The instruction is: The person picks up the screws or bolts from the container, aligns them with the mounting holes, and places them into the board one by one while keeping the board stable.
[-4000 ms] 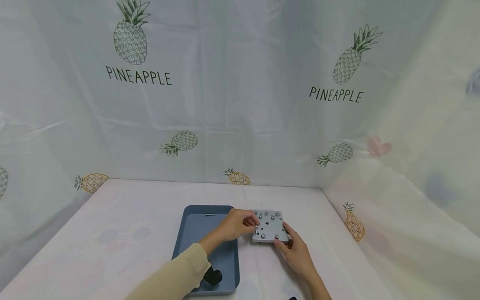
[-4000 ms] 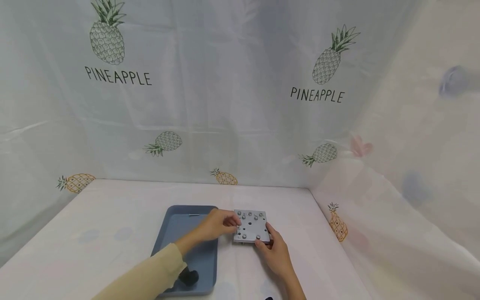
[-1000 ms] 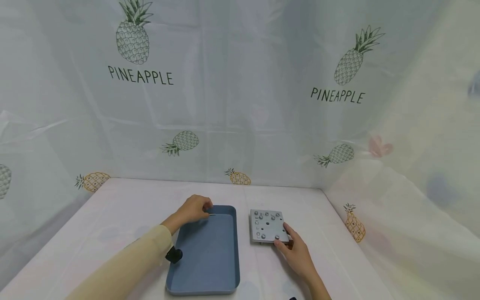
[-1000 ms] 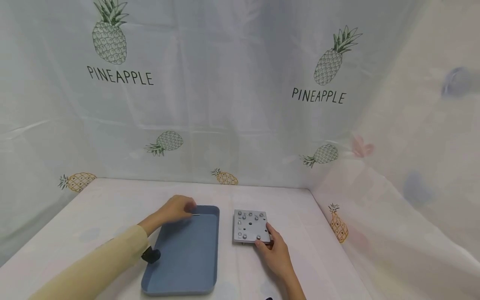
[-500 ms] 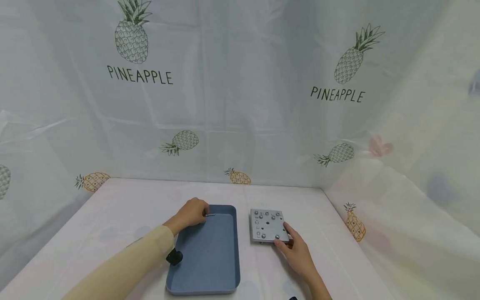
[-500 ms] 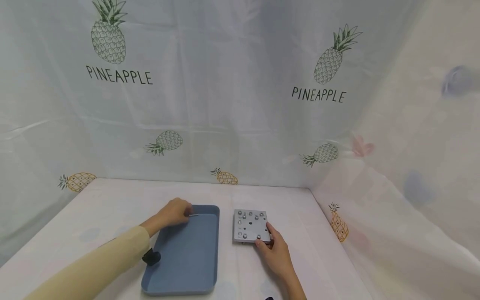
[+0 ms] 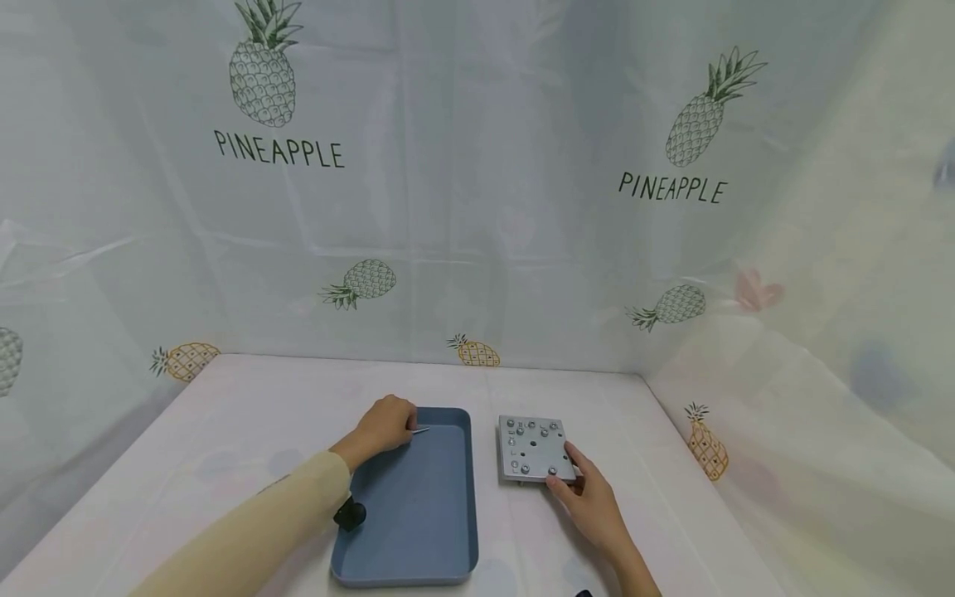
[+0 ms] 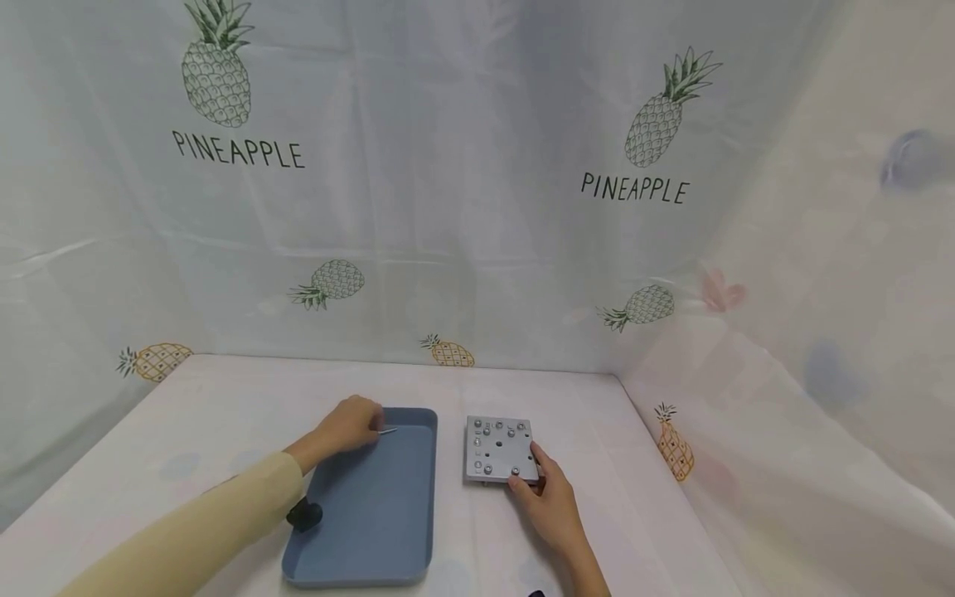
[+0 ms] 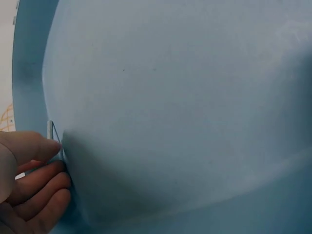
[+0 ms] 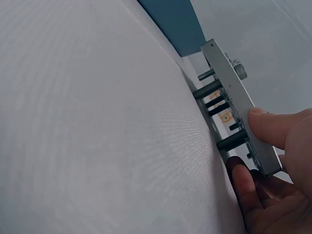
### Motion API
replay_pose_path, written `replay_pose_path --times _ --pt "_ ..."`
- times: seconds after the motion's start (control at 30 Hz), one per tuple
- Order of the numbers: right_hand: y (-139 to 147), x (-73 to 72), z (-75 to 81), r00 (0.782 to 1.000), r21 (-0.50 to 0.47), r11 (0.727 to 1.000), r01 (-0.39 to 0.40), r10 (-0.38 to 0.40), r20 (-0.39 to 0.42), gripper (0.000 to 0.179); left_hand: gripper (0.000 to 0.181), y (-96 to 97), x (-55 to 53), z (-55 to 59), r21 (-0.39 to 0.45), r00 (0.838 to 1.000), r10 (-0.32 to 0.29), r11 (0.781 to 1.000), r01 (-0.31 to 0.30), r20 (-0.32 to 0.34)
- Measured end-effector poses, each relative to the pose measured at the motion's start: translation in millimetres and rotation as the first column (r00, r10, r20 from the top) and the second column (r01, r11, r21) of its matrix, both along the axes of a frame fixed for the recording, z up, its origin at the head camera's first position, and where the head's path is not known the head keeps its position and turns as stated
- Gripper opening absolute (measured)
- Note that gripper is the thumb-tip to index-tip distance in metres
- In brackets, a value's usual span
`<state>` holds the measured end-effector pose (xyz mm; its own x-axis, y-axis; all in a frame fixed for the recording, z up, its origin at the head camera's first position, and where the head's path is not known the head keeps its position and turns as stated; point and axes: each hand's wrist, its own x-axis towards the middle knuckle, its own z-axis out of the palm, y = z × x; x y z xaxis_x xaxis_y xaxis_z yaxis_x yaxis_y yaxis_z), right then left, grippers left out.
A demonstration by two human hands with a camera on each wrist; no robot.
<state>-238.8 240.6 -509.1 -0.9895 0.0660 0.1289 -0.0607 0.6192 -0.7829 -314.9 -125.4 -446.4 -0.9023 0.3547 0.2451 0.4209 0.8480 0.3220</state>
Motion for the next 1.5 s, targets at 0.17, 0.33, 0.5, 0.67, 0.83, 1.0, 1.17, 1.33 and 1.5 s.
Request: replay_pose_path --times 0.17,0.33,0.5,0.67,0.83,1.0,1.17,1.33,1.5 --pt "0 -0.2 -0.3 1.000 0.001 1.000 0.000 0.000 -0.003 0.082 0.013 -0.8 -2.7 -3.0 0.038 1.000 0.013 0.999 -0.014 0.011" --pt "1 -0.8 -1.5 1.000 0.001 1.000 -0.002 0.002 -0.011 0.081 0.013 -0.6 -6.9 -6.3 0.075 1.000 0.012 0.997 -0.012 0.003" --pt "0 -0.6 -1.3 1.000 0.000 1.000 -0.003 0.003 -0.008 0.081 0.012 -0.6 -9.6 -7.7 0.130 1.000 -0.004 0.992 0.006 -0.021" --pt "0 -0.1 -0.7 1.000 -0.003 1.000 -0.002 0.002 -0.002 0.081 0.011 -0.5 -12.1 -9.5 0.158 0.999 -0.011 0.987 0.016 -0.035" --pt "0 0.2 -0.3 1.000 -0.005 1.000 -0.002 0.002 0.001 0.081 0.009 -0.6 -15.1 -11.9 0.172 0.999 -0.018 0.985 0.026 -0.048" --pt "0 0.4 -0.2 1.000 -0.003 1.000 -0.004 0.004 -0.004 0.081 0.007 -0.6 -17.5 -13.4 0.179 0.998 -0.036 0.983 0.046 -0.061" --pt "-1 0.4 0.3 1.000 -0.006 1.000 -0.007 0.007 -0.006 0.081 0.008 -1.3 -17.8 -11.3 0.213 0.997 -0.059 0.975 0.070 -0.058" --pt "-1 0.9 1.2 1.000 -0.008 1.000 -0.009 0.009 -0.008 0.081 0.010 -2.5 -17.4 -8.3 0.262 0.995 -0.091 0.960 0.098 -0.041" --pt "0 0.9 1.4 1.000 -0.009 1.000 -0.009 0.009 -0.006 0.081 0.011 0.3 -18.4 -4.5 0.312 0.994 -0.105 0.945 0.096 0.013"
